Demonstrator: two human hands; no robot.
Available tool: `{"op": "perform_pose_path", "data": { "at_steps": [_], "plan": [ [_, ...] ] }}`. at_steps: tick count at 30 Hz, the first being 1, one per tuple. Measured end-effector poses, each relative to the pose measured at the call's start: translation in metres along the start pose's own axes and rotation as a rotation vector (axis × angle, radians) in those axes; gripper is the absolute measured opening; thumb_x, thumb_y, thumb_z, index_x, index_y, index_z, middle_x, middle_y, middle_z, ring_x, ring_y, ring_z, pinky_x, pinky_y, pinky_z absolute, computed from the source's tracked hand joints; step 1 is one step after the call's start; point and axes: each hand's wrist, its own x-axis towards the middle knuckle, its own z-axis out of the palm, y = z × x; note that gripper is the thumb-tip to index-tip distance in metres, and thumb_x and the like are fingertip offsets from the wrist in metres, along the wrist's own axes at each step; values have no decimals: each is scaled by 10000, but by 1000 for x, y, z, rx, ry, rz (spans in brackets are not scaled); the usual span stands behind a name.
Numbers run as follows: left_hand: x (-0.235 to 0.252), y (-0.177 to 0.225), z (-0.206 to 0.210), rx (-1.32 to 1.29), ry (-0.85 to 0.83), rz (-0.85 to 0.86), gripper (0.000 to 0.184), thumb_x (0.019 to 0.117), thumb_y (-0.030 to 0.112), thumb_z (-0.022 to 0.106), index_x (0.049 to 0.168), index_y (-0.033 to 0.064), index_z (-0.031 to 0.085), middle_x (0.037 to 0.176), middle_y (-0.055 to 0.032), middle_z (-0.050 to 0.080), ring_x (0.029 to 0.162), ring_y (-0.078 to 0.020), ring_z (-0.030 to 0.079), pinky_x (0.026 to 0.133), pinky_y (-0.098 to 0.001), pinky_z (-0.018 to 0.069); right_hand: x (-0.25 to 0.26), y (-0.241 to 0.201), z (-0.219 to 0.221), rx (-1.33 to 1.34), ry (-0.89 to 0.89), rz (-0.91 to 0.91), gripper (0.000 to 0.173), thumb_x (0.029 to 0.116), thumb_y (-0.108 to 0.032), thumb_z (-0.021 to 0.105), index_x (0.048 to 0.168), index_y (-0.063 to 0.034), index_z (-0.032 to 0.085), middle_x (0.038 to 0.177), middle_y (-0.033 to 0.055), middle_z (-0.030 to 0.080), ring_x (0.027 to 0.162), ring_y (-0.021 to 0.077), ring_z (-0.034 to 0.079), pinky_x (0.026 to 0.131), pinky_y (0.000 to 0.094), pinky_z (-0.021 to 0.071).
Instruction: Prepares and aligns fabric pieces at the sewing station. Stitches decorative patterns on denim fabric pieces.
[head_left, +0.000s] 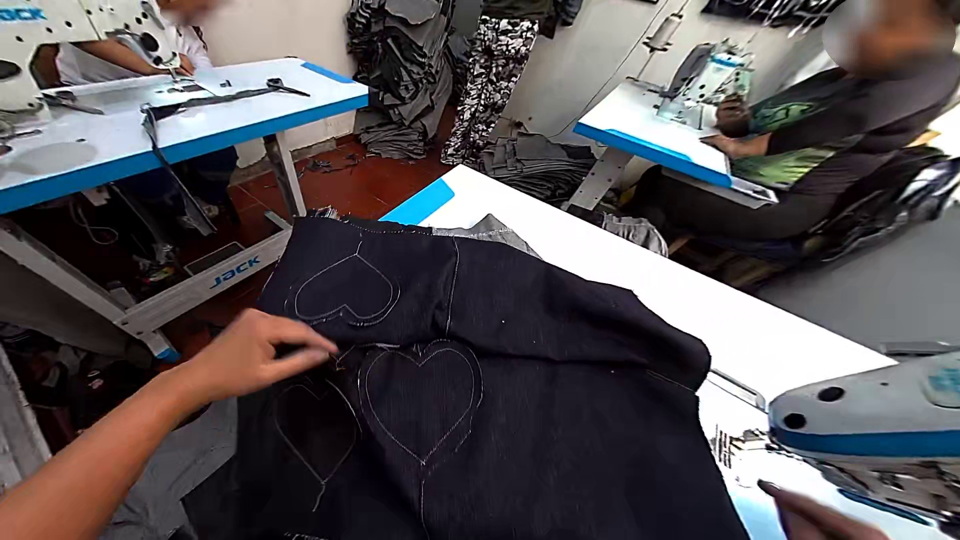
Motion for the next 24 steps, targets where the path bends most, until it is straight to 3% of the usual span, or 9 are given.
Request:
{"op": "perform_pose_path", "data": {
  "at_steps": [3,5,7,9,11,14,17,20,24],
  "plan": [
    [-15,-13,-23,1,447,-377,257,994,193,598,1120,1,716,1063,-106,741,909,-133,708,850,-363,589,73,-15,21,-25,-36,-124,393,1017,-197,535,1262,88,651,1192,316,683,1048,493,684,877,661,517],
    [-25,-37,-25,-118,520,-709,358,1046,216,565,1310,-22,604,1267,-216,658,1124,-296,659,984,-499,511,119,-9,43,-53,-2,-92,534,1015,-350,500,1306,84,612,1312,332,619,1202,547,601,950,729,450],
    [-28,-48,-18,-371,465,-988,483,1099,311,459,1432,-38,484,1387,-280,561,1246,-402,573,1040,-576,443,154,0,58,9,-47,104,550,1066,-347,501,1362,113,552,1362,404,535,1288,597,499,1033,751,356],
    [-23,-47,-10,-547,472,-1087,520,1108,404,380,1368,-10,555,1242,-188,654,1077,-262,644,940,-451,507,177,5,68,97,-100,357,543,1097,-362,462,1343,110,567,1286,413,571,1234,585,527,1008,747,343],
    [-15,-47,-7,-669,544,-1045,451,1097,388,424,1228,6,626,999,-88,693,854,-134,657,790,-341,546,181,8,74,246,-126,469,506,1089,-359,482,1242,104,615,1134,366,624,1071,491,589,918,698,398],
    [-6,-53,-13,-806,572,-968,345,1058,302,543,1216,11,639,1022,-103,704,912,-152,680,843,-370,569,164,-1,67,428,-137,359,278,1011,-123,608,1235,39,626,1028,176,670,876,195,618,810,445,504],
    [-2,-46,-24,-685,523,-982,344,1031,309,600,1201,10,622,978,-106,713,858,-155,695,808,-384,588,131,-26,47,532,-206,209,355,894,-79,631,1242,-10,628,1139,53,688,965,40,658,850,267,562],
    [-18,-24,-63,-399,737,-816,324,1026,284,613,1202,16,653,997,-63,704,845,-89,664,812,-363,579,92,-56,18,606,-319,-17,214,914,-22,627,1113,19,693,1090,-12,727,971,-20,669,880,214,569],
    [-62,-9,-151,-36,1095,-476,480,1008,400,607,1318,37,567,1214,17,640,1090,3,611,1003,-278,510,37,-93,1,840,-261,-208,178,981,-111,656,1044,-230,772,1066,-201,740,999,-84,659,910,195,562]
  ]
}}
